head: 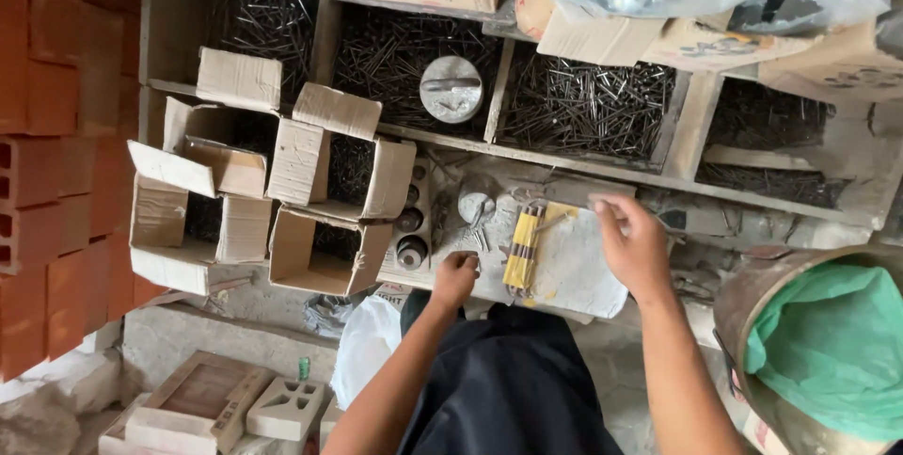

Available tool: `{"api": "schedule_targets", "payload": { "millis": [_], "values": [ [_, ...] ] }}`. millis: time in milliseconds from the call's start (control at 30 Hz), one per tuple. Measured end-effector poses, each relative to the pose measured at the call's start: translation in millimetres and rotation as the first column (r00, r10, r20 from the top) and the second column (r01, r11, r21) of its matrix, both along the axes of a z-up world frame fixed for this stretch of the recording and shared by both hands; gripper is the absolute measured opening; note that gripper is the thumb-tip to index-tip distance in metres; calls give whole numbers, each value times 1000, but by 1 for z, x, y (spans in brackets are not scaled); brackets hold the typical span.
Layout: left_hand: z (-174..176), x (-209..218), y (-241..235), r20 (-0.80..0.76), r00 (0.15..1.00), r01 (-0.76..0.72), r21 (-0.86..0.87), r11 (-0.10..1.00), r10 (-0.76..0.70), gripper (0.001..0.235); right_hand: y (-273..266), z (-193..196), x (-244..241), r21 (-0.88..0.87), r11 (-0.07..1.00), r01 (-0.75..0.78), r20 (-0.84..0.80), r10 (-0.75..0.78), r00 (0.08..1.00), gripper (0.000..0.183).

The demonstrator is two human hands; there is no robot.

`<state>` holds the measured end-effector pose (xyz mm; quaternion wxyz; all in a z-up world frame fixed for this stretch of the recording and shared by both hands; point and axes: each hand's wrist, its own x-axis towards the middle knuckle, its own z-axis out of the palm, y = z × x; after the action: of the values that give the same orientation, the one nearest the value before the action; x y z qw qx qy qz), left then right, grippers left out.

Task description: Picking up nails from a storage bin and placing them into a plastic bag

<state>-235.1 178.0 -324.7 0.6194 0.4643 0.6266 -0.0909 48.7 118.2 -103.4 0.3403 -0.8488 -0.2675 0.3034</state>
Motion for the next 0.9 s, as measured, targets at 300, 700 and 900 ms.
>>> {"api": "schedule_targets", "payload": {
  "millis": [300,700,900],
  "values": [
    [136,87,53,126,990,73,-95,993,-61,50,59,18,58,-510,795,-330,-423,103,900,48],
    [155,60,50,166,982,-31,-310,950,86,57,102,-30,56,-409,732,-544,-675,159,721,52],
    [167,81,79,297,942,121,130,984,-155,32,97,29,77,-459,641,-615,-672,203,713,59]
  ]
}}
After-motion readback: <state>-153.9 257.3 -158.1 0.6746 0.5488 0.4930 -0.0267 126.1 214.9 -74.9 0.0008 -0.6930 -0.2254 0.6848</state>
